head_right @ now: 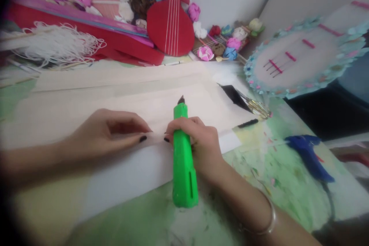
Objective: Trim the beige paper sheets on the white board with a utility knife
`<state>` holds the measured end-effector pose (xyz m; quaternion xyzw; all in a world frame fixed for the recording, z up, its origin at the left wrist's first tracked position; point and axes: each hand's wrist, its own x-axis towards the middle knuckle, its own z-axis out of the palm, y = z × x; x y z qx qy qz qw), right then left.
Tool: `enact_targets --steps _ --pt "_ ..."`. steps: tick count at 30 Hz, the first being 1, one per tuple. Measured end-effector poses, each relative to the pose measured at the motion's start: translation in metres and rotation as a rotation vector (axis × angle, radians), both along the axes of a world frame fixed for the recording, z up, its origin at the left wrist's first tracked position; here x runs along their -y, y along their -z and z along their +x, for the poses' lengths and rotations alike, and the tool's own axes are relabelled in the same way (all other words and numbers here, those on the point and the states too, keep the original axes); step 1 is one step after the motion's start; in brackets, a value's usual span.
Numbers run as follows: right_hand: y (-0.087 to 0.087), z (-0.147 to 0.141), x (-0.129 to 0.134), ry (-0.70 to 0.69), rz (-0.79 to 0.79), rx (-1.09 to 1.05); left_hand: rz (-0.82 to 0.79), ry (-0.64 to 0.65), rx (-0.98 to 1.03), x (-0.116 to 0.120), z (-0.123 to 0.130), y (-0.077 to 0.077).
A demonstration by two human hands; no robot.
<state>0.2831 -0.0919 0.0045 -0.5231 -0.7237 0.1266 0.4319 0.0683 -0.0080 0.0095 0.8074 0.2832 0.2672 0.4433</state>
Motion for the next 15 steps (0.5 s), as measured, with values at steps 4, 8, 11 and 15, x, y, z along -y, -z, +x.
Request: enact_targets --steps 4,8,11,15 --pt "-0.005 0.000 -0.008 -0.022 -0.034 -0.080 -0.131 -0.010 -0.025 -0.003 0.010 -0.006" --pt "-0.015 0.012 -0.018 -0.072 -0.149 -0.089 -0.145 -0.005 -0.116 -0.005 0.018 -0.010" --pt "-0.030 0.028 -0.029 0.035 -0.178 -0.119 -0.206 -0.034 -0.128 -0.006 0.019 -0.009" --pt "-0.046 0.043 -0.050 0.455 -0.040 0.266 -0.288 -0.018 -0.098 -0.007 0.016 -0.005"
